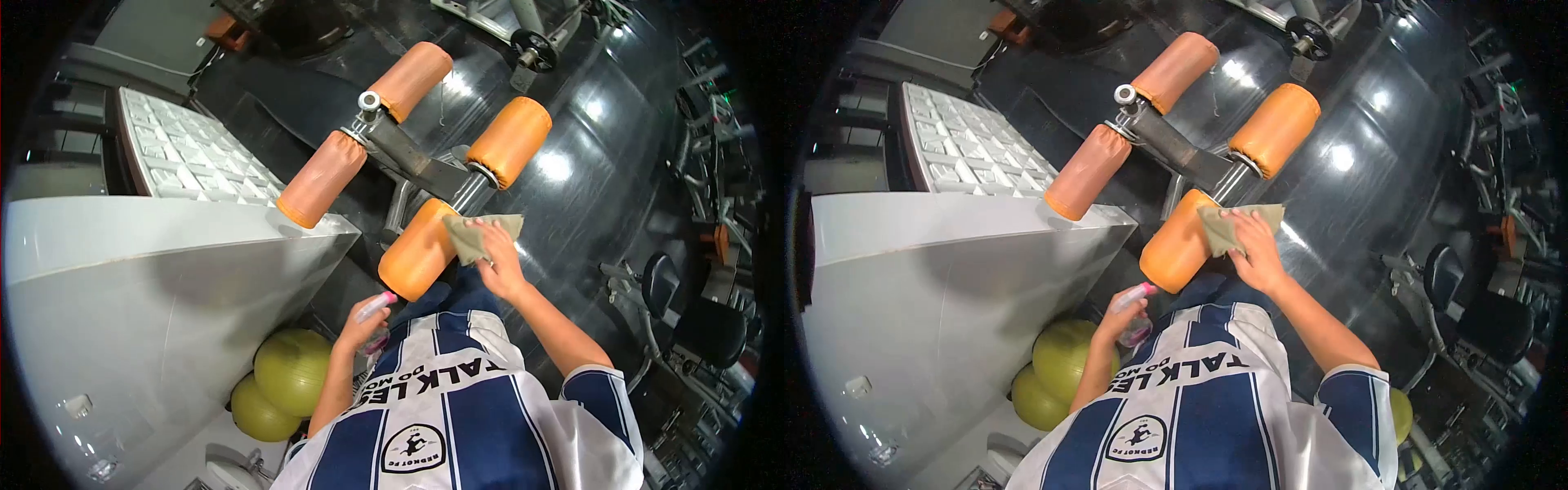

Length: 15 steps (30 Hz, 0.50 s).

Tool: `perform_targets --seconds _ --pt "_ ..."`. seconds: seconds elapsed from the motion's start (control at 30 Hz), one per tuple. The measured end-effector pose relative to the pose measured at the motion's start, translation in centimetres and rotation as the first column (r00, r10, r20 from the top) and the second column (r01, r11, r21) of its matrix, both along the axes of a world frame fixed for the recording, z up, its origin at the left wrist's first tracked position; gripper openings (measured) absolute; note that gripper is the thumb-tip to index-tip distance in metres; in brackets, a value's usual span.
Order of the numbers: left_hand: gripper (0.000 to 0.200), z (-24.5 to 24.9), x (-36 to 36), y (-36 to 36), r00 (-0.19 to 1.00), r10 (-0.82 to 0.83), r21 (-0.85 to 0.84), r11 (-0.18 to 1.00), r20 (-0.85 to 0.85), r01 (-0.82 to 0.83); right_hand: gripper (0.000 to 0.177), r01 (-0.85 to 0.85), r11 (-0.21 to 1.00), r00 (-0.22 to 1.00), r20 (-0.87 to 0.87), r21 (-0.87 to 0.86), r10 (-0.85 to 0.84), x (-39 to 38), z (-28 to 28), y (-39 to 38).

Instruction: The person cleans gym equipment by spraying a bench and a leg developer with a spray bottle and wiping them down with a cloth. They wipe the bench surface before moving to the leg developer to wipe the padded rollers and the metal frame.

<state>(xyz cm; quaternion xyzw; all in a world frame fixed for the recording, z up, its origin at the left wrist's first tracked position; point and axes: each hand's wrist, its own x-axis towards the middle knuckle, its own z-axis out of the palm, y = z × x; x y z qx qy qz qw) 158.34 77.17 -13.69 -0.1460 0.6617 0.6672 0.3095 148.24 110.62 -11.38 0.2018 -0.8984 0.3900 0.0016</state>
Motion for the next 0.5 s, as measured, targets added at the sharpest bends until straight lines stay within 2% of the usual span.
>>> perform_targets --seconds 0.03,0.1,0.13,0.2,0.27,0.33,0.4,0.47,0.5 --pt "0.032 -0.2 -0.3 0.4 0.999 -0.048 0.026 0.999 0.024 0.048 0.039 0.017 1.0 1.0 -0.002 0.004 -0.017 0.7 -1.4 -0.3" --pt "0.033 -0.7 -0.6 0.5 0.998 -0.061 0.021 0.998 0.025 0.06 0.047 -0.026 0.992 0.995 0.104 0.125 0.014 2.6 -5.1 -2.0" --pt "0.034 -0.9 -0.7 0.5 0.998 -0.055 0.007 0.998 0.03 0.055 0.039 0.032 0.997 0.994 0.104 0.065 -0.038 3.1 -6.6 -3.8" --pt "0.037 -1.1 -0.9 0.2 0.999 -0.034 -0.007 0.999 0.012 0.034 0.029 0.161 0.985 0.985 0.051 0.054 -0.164 2.9 -6.2 -7.1" --pt "0.039 -0.9 -0.9 -0.7 1.0 -0.013 -0.029 0.999 0.011 0.013 0.029 0.167 0.981 0.986 0.012 0.103 -0.169 0.5 -3.6 -9.9" --pt "0.045 -0.3 -1.5 -1.1 0.994 0.107 0.006 0.994 -0.034 -0.107 0.029 0.172 0.972 0.985 -0.02 0.16 -0.172 0.4 -2.9 -12.2" --pt "0.05 0.4 -2.4 -2.2 0.981 0.192 0.046 0.981 -0.027 -0.191 0.03 -0.159 0.983 0.986 0.055 0.094 0.154 0.5 -3.6 -14.0" --pt "0.05 0.0 -2.8 -3.3 0.93 0.365 -0.004 0.931 -0.041 -0.365 0.034 -0.211 0.977 0.977 0.034 -0.02 0.211 2.0 -3.9 -15.3" --pt "0.049 0.3 -2.9 -4.1 0.926 0.372 0.011 0.928 -0.054 -0.372 0.035 -0.196 0.974 0.972 0.111 -0.109 0.208 2.1 -3.7 -15.1"
